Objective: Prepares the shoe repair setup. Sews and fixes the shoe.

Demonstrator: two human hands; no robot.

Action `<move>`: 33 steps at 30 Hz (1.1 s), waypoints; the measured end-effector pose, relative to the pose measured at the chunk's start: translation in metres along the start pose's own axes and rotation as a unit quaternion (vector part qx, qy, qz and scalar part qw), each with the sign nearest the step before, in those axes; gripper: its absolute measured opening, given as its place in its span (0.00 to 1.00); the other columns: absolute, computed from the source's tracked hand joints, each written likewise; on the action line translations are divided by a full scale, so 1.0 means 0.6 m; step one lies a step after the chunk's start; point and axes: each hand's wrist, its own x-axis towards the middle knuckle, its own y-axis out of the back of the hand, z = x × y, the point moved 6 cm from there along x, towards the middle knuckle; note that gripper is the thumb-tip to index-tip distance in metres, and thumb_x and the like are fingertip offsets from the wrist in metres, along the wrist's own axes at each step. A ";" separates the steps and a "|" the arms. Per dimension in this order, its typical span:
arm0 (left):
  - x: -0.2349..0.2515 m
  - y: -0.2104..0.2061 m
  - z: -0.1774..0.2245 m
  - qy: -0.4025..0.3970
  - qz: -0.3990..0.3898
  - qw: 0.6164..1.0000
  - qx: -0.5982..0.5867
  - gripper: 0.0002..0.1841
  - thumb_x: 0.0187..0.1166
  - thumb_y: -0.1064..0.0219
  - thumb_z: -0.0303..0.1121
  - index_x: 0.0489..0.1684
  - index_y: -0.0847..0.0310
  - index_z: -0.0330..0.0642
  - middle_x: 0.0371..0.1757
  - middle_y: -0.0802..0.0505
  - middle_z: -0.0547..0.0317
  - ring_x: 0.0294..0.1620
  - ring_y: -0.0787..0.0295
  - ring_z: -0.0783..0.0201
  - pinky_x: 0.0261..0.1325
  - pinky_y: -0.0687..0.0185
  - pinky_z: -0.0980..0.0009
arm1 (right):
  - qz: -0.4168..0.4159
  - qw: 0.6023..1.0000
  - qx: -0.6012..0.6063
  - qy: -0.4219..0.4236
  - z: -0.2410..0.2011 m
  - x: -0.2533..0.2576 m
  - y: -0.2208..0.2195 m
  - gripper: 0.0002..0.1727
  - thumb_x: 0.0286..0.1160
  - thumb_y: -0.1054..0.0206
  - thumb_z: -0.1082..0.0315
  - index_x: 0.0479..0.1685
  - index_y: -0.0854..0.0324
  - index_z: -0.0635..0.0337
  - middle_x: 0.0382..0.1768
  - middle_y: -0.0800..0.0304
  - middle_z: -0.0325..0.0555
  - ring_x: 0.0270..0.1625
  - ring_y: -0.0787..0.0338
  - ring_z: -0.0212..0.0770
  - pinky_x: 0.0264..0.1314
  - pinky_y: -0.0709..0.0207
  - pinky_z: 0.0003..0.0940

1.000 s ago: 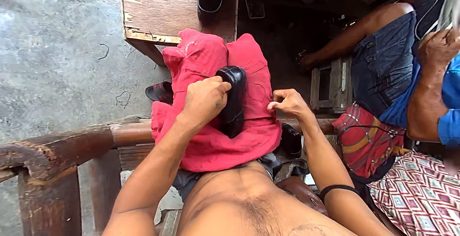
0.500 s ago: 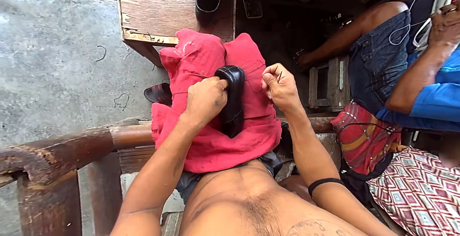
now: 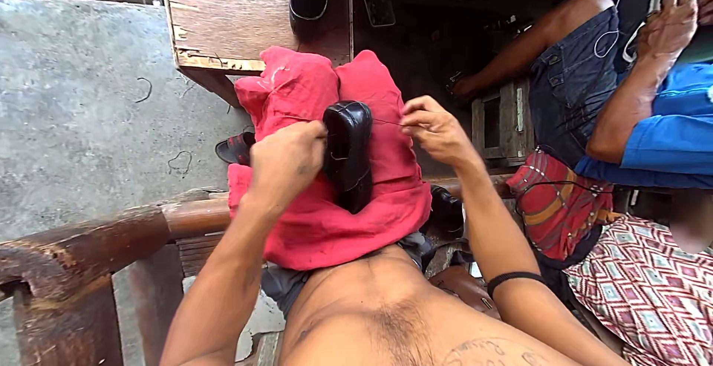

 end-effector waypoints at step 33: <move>-0.164 -0.005 -0.008 -0.075 0.044 0.991 -0.103 0.18 0.86 0.45 0.31 0.61 0.10 0.36 0.33 0.11 0.49 0.38 0.13 0.52 0.45 0.20 0.53 | 0.069 0.976 -0.143 -0.149 -0.061 0.033 -0.101 0.29 0.70 0.27 0.36 0.39 0.16 0.57 0.38 0.17 0.44 0.37 0.17 0.44 0.38 0.24 0.49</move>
